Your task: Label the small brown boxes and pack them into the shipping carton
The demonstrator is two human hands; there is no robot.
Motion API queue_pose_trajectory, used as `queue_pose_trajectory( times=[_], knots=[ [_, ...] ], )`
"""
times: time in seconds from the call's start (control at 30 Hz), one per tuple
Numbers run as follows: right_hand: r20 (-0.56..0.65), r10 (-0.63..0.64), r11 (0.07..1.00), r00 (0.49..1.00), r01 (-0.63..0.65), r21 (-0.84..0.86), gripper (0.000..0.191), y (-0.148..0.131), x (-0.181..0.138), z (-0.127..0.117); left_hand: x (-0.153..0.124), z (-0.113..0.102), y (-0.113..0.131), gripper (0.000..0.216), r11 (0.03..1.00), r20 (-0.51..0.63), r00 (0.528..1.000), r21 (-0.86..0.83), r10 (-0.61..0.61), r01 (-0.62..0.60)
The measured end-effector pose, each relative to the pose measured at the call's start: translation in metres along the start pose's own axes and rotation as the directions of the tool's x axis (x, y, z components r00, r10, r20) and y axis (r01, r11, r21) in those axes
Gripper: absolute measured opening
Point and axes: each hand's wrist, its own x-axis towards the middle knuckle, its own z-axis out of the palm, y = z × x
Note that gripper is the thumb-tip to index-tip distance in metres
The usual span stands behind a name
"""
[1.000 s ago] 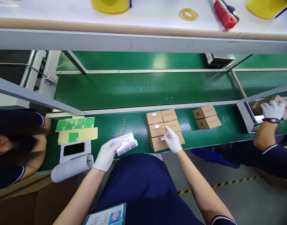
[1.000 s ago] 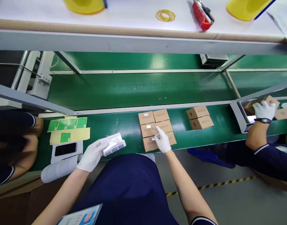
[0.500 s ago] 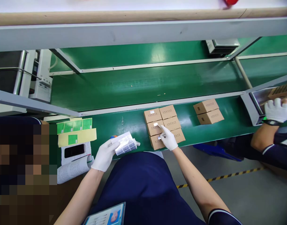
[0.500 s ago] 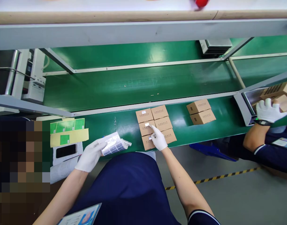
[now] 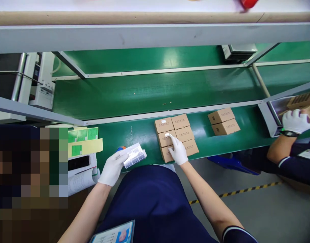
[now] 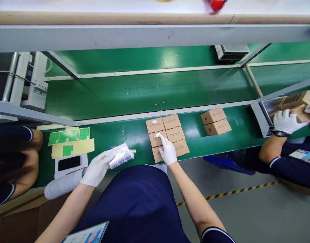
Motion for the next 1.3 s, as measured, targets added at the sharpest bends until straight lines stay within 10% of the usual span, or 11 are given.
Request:
queue_pose_trajectory(
  times=[0.23,0.5,0.77,1.3],
  knots=[
    [-0.281,0.157,0.974,0.947,-0.196,-0.117,0.065,0.059,0.016,-0.041,0.008,0.01,-0.008,0.05,1.0,-0.051,0.999,0.01,-0.012,0.013],
    [-0.101,0.173,0.947,0.98,-0.137,0.291,0.045,0.088,0.132,-0.092,0.021,0.06,0.002,0.056,0.997,-0.164,0.983,-0.035,-0.078,0.073],
    [0.119,0.047,0.942,0.992,-0.084,0.326,0.047,0.108,0.205,-0.072,0.023,0.094,0.002,0.057,0.989,-0.244,0.962,-0.102,-0.125,0.103],
    [0.088,-0.001,0.989,0.996,-0.013,0.15,0.044,0.104,0.205,-0.054,0.031,0.084,-0.004,0.052,0.984,-0.212,0.964,-0.115,-0.162,0.14]
  ],
)
